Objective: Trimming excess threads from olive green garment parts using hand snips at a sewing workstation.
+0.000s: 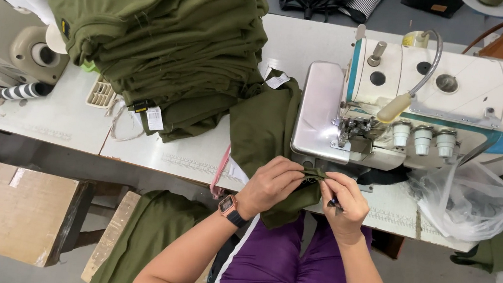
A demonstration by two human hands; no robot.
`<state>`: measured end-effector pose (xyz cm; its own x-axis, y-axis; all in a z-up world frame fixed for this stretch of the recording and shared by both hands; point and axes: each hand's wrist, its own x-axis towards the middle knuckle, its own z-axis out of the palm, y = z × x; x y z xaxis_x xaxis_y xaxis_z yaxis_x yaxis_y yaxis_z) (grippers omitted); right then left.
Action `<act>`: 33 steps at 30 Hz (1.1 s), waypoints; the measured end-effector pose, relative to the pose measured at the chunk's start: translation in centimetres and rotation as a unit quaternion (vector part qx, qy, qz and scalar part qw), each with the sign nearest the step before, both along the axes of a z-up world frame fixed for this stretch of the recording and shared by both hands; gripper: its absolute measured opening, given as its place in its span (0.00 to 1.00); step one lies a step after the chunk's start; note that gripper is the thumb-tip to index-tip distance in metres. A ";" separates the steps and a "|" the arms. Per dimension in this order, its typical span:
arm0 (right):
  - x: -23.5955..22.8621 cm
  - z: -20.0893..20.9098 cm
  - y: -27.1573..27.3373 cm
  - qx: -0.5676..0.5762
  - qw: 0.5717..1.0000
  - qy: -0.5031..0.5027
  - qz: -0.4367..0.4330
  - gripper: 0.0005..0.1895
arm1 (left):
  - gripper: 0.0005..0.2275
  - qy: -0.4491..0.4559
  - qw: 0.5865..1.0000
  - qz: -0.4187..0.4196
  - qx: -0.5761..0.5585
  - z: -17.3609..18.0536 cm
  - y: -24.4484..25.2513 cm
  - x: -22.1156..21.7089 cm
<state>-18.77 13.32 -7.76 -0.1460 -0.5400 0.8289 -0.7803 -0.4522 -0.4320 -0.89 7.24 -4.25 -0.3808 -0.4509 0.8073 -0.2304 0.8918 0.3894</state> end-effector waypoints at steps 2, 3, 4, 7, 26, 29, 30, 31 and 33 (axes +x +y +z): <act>0.3 0.7 0.3 0.007 1.000 -0.014 0.000 0.05 | 0.03 0.001 1.000 0.012 0.006 -1.2 0.3 -0.1; 0.5 1.1 0.5 0.014 1.000 -0.027 0.000 0.05 | 0.04 0.002 1.000 0.026 0.013 -1.8 0.4 -0.2; 0.7 1.0 0.7 0.012 1.000 -0.027 0.000 0.05 | 0.04 0.002 1.000 0.025 0.011 -2.0 0.8 -0.4; 1.2 0.2 1.1 0.021 0.998 -0.056 -0.016 0.06 | 0.06 -0.006 0.995 0.102 0.011 -2.2 2.1 -0.8; -0.7 -0.4 -1.0 0.239 0.681 -0.692 0.004 0.05 | 0.14 -0.124 0.881 0.037 0.456 4.9 -7.4 -7.6; -0.2 1.1 -3.0 0.206 0.706 -0.676 -0.056 0.06 | 0.14 -0.088 0.892 0.047 0.442 3.0 -9.2 -9.5; 0.3 2.1 -3.9 0.203 0.716 -0.663 -0.079 0.07 | 0.13 -0.065 0.901 0.052 0.426 2.3 -10.3 -9.9; 0.4 2.4 -4.1 0.201 0.715 -0.665 -0.077 0.07 | 0.13 -0.067 0.902 0.053 0.424 2.5 -10.3 -9.9; 0.8 2.9 -4.3 0.204 0.716 -0.660 -0.106 0.07 | 0.13 -0.050 0.910 0.037 0.410 2.8 -10.2 -9.9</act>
<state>-17.97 9.03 -4.82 -0.7707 -0.5474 -0.3262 0.3960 -0.0104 -0.9182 -10.75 -2.94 -1.43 -0.3783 -0.9133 0.1510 -0.3491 0.2918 0.8905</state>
